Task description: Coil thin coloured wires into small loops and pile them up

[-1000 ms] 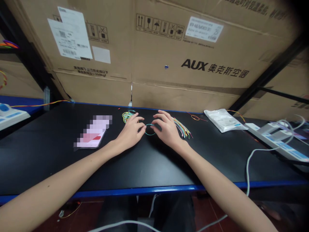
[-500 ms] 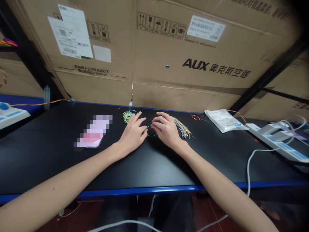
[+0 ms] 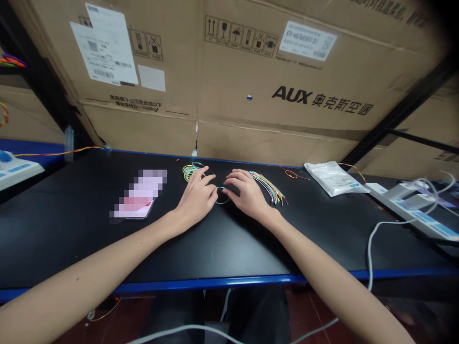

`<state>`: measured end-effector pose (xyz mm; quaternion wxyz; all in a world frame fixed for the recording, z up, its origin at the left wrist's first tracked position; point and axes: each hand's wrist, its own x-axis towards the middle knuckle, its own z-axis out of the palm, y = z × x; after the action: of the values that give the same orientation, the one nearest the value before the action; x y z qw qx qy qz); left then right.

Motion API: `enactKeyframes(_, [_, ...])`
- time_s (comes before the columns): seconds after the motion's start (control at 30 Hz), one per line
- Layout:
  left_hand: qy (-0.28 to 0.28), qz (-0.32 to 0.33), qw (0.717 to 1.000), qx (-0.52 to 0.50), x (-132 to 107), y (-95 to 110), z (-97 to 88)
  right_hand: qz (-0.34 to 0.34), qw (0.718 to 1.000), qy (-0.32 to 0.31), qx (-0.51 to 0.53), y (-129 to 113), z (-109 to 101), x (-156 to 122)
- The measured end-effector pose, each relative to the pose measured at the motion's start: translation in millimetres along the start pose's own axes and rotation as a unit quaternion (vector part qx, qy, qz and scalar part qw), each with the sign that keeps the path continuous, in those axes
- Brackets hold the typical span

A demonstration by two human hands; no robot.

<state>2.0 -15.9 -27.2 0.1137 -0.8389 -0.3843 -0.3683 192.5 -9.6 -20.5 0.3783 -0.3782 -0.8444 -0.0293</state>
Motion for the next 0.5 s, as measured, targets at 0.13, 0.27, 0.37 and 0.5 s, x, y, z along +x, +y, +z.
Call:
enactKeyframes(0.13, [-0.006,-0.016,0.999,-0.028,-0.5,0.8,2.0,-0.016,1.0,0.021,-0.017,2.7,0.6,-0.9])
enactKeyframes(0.27, [0.003,-0.001,1.0,-0.012,0.1,6.1,-3.0,0.01,0.997,0.068,-0.021,1.8,-2.2,0.6])
enactKeyframes(0.37, [-0.006,0.026,1.0,0.012,0.4,7.1,-5.8,0.026,0.995,0.093,-0.021,-1.0,-4.1,1.7])
enactKeyframes(0.5, [-0.014,0.042,0.999,0.028,1.3,5.0,-6.5,0.027,0.995,0.097,-0.018,-3.9,-4.1,1.8])
